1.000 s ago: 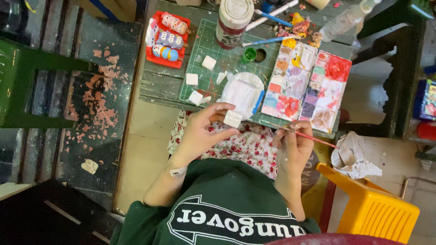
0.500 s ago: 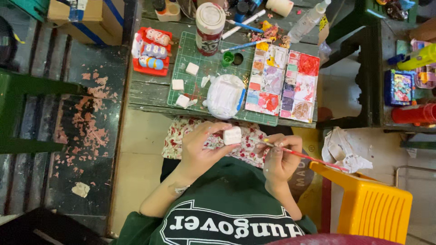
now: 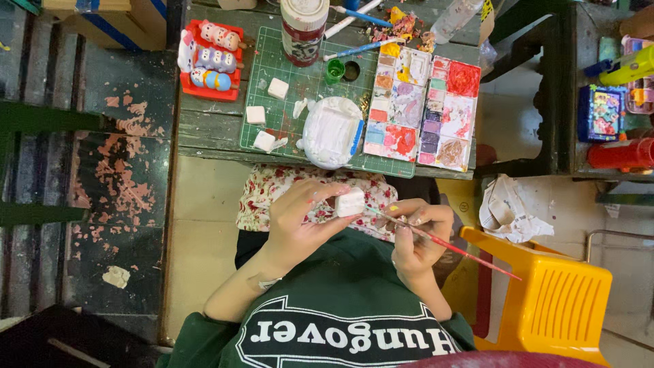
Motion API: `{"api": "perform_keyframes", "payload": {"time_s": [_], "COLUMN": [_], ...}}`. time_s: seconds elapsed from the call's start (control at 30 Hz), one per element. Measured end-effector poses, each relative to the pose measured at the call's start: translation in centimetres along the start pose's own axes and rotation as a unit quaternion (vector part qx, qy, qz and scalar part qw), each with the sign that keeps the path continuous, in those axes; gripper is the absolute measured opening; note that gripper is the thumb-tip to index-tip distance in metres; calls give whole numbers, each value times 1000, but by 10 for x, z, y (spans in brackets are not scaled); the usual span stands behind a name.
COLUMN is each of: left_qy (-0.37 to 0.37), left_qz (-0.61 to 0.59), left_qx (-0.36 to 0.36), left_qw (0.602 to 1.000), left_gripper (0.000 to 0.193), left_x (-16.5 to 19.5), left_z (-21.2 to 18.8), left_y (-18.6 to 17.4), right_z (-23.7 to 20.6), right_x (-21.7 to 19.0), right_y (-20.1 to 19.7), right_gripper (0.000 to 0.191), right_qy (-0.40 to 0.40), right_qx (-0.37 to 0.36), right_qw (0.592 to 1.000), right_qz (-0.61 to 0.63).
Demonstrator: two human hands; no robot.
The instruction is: The person mixes green paint on a palette using a brush, then applies the green paint to small white ceramic blocks. They handle multiple blocks one at a time, rotating them to paint different sides.
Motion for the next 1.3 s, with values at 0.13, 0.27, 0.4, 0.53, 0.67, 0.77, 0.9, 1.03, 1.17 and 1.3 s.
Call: {"api": "perform_keyframes", "payload": {"time_s": [0.13, 0.27, 0.4, 0.53, 0.67, 0.77, 0.9, 1.03, 1.17, 1.3], "left_qy": [2, 5, 15, 11, 12, 9, 10, 10, 3, -13], "left_qz": [12, -1, -2, -3, 0, 2, 2, 12, 15, -9], "left_qx": [-9, -18, -18, -21, -21, -21, -23, -20, -13, -6], "left_qw": [1000, 1000, 1000, 1000, 1000, 1000, 1000, 1000, 1000, 1000], "left_gripper": [44, 45, 46, 45, 44, 44, 43, 43, 45, 47], "left_x": [0, -1, 0, 1, 0, 0, 0, -1, -4, -10], "left_z": [2, 3, 4, 5, 6, 6, 6, 5, 2, -2], "left_y": [0, 1, 2, 3, 3, 3, 4, 4, 4, 5], "right_z": [3, 6, 5, 2, 5, 4, 4, 5, 8, 18], "right_x": [0, 0, -1, 0, 2, 2, 1, 1, -3, -2], "right_y": [0, -1, -4, -5, -5, -7, -6, -6, -6, -7], "right_gripper": [25, 25, 25, 26, 26, 27, 26, 28, 27, 24], "right_qy": [0, 4, 5, 18, 10, 9, 5, 6, -21, -34], "right_qx": [-16, -25, -11, -8, -21, -9, -18, -9, 57, 134], "right_qw": [1000, 1000, 1000, 1000, 1000, 1000, 1000, 1000, 997, 986], "right_qz": [23, 15, 7, 25, 21, 23, 2, 2, 38, 95]}}
Point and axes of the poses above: each hand's wrist, its own z-axis towards the middle knuckle, its own y-axis out of the palm, x = y × z, the point moved 3 cm from there along z, towards the middle knuckle, and after that the axes turned 4 degrees about -z, right-handed, at the moved point
